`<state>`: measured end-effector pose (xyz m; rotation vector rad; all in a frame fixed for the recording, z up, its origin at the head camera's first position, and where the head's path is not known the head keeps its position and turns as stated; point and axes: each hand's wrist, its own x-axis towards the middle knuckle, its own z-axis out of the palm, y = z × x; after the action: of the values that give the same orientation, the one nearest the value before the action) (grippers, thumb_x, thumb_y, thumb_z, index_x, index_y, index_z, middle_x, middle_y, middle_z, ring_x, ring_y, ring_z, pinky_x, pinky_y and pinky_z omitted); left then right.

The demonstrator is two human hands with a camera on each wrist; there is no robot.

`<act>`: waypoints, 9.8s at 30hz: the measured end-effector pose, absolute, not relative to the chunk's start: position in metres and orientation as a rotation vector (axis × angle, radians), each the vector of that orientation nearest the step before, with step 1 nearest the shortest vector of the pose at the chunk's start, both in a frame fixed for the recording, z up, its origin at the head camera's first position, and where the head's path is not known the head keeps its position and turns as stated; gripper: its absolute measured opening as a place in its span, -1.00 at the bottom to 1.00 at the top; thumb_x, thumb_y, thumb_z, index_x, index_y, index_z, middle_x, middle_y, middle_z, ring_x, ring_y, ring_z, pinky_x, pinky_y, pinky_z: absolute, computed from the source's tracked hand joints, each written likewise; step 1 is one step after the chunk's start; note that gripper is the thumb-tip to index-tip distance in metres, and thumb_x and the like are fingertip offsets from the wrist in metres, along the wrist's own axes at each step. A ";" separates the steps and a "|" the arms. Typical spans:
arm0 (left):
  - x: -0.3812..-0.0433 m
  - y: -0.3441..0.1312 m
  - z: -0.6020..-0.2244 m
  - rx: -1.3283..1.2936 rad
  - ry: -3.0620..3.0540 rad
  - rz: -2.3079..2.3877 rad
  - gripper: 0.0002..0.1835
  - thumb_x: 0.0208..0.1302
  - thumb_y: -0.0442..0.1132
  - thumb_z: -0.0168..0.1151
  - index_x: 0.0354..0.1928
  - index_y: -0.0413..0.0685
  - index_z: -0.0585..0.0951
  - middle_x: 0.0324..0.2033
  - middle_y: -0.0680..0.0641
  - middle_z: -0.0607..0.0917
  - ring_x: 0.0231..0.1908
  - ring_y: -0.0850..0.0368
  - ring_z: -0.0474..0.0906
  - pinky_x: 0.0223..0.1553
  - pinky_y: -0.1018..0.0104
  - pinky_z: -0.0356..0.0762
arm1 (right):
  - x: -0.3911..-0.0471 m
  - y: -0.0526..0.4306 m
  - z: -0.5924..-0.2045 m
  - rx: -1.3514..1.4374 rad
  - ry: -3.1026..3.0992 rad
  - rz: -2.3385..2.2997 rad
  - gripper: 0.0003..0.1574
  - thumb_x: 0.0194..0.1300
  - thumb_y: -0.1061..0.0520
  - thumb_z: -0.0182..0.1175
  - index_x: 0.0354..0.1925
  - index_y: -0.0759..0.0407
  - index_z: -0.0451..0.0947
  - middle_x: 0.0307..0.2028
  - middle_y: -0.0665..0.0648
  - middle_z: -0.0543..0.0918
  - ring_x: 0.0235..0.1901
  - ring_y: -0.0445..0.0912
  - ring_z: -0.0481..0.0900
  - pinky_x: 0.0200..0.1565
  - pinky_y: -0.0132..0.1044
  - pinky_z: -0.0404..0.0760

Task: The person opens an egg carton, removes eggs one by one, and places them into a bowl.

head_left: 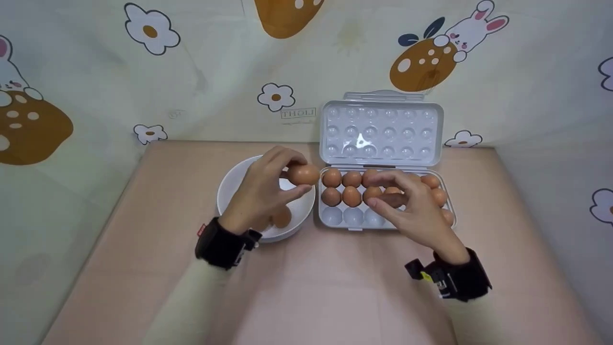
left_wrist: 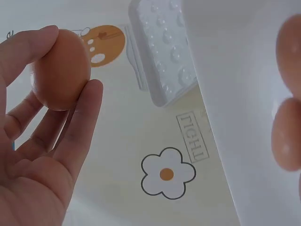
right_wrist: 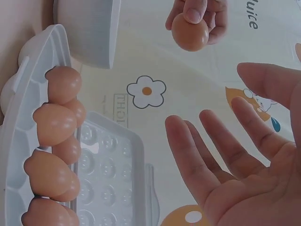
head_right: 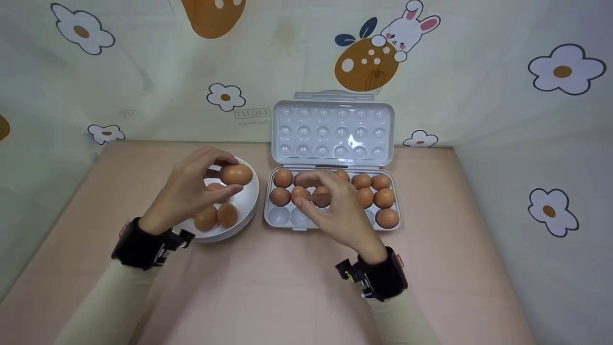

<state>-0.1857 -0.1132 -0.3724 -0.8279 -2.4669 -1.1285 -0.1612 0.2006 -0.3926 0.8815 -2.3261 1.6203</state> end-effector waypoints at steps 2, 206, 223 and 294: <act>-0.190 -0.122 -0.369 -0.816 -2.494 -1.073 -0.58 0.19 -0.31 0.61 0.05 -0.13 0.65 0.01 -0.04 0.65 -0.02 0.14 0.61 0.01 0.37 0.68 | -0.162 0.201 -0.393 0.915 -2.313 1.609 -0.51 0.31 0.40 0.43 0.20 0.34 0.61 0.15 0.24 0.70 0.06 -0.05 0.71 0.02 -0.19 0.76; -0.159 -0.046 -0.424 -0.903 -2.493 -1.178 -0.37 0.25 -0.17 0.60 0.31 0.00 0.53 0.14 -0.04 0.62 0.06 0.11 0.67 0.14 0.34 0.67 | -0.166 0.206 -0.383 0.684 -2.616 1.233 -0.67 0.25 0.14 0.57 -0.02 0.12 0.76 -0.14 0.00 0.80 -0.18 -0.12 0.77 -0.20 -0.21 0.81; -0.160 -0.047 -0.420 -0.881 -2.380 -1.223 -0.33 0.21 -0.18 0.62 0.30 -0.10 0.50 0.12 -0.07 0.63 0.06 0.17 0.68 0.07 0.48 0.65 | -0.165 0.174 -0.391 0.680 -2.519 1.573 -0.58 0.30 0.13 0.53 0.07 0.19 0.66 0.02 0.12 0.70 -0.03 -0.04 0.75 -0.03 -0.29 0.77; -0.254 -0.169 -0.374 -0.671 -3.093 -0.621 -0.71 0.19 -0.38 0.46 -0.05 -0.15 0.65 -0.18 -0.14 0.64 -0.15 -0.08 0.53 -0.06 0.09 0.57 | -0.166 0.181 -0.394 0.854 -2.396 1.380 -0.46 0.31 0.35 0.45 0.22 0.10 0.64 0.16 -0.06 0.72 0.08 -0.13 0.63 0.03 -0.35 0.72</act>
<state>-0.2539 -0.1692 -0.3738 -0.6714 -3.0935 -0.6205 -0.1662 0.1813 -0.3939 0.8540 -2.3964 1.3803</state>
